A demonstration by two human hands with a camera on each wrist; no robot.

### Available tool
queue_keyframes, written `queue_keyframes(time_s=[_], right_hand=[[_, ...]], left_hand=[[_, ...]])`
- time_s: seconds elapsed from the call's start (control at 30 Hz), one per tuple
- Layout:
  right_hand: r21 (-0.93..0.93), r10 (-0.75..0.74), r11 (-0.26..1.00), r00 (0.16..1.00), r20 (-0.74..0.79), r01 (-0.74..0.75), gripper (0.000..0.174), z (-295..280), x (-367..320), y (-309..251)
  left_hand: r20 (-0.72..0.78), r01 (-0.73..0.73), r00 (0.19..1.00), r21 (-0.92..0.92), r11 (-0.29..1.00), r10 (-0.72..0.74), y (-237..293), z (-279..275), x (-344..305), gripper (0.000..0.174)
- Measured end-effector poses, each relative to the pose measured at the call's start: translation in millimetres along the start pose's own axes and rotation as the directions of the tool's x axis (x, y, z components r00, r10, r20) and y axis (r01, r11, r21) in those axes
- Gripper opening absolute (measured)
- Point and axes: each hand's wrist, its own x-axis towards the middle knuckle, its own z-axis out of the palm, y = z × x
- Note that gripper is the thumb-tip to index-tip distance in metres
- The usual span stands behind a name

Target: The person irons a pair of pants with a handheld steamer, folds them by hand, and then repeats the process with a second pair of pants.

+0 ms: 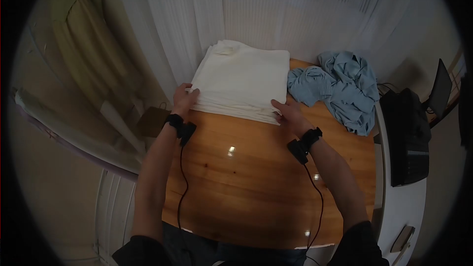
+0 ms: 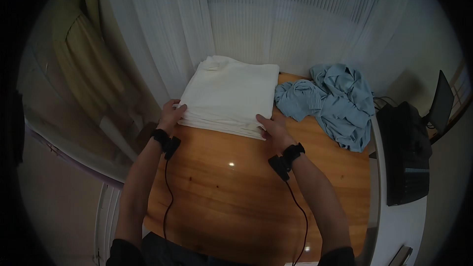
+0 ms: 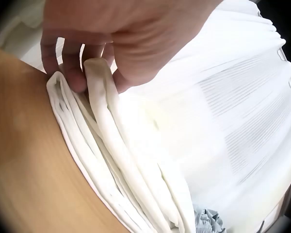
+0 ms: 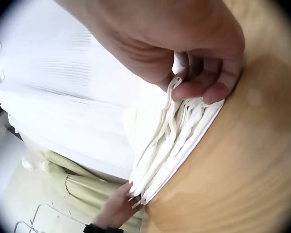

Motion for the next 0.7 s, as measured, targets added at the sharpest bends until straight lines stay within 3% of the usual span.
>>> queue_keyframes(time_s=[0.13, 0.2, 0.33, 0.4, 0.53, 0.6, 0.63, 0.7], right_hand=[[-0.097, -0.058, 0.993, 0.997, 0.051, 0.063, 0.026, -25.5, -15.3, 17.5], [-0.093, -0.124, 0.985, 0.974, 0.192, 0.144, 0.023, -43.1, -28.5, 26.9], [-0.221, -0.008, 0.975, 0.995, 0.100, 0.030, 0.023, -55.7, -111.1, 30.2], [-0.315, 0.026, 0.948, 0.979, 0.202, 0.040, 0.025, -67.4, -150.1, 47.4], [-0.263, 0.141, 0.962, 0.956, 0.258, -0.071, 0.024, -74.0, -256.4, 77.8], [-0.305, 0.182, 0.949, 0.930, 0.320, -0.081, 0.023, -84.9, -294.2, 116.0], [-0.319, 0.126, 0.947, 0.943, 0.309, -0.022, 0.022, -89.2, -315.5, 149.7], [-0.405, 0.020, 0.911, 0.972, 0.235, 0.079, 0.019, -92.1, -343.0, 175.6]], left_hand=[[0.054, 0.099, 0.994, -0.164, 0.981, -0.091, 11.8, -14.3, -22.6, 0.048], [-0.043, 0.050, 0.997, -0.247, 0.968, -0.062, 10.7, -27.4, -37.4, 0.049], [-0.037, 0.019, 0.999, -0.146, 0.989, -0.025, 6.5, -56.8, -66.9, 0.044], [-0.066, -0.143, 0.986, 0.110, 0.984, 0.151, 17.4, -69.9, -82.4, 0.041], [0.013, -0.262, 0.965, 0.128, 0.957, 0.262, 70.8, -61.1, -109.3, 0.035], [0.126, -0.517, 0.855, 0.139, 0.844, 0.503, 76.5, -35.1, -98.2, 0.032], [0.121, -0.520, 0.854, 0.140, 0.843, 0.506, 89.1, -21.4, -94.4, 0.032], [0.340, -0.576, 0.806, 0.261, 0.775, 0.485, 117.3, 4.8, -78.0, 0.032]])
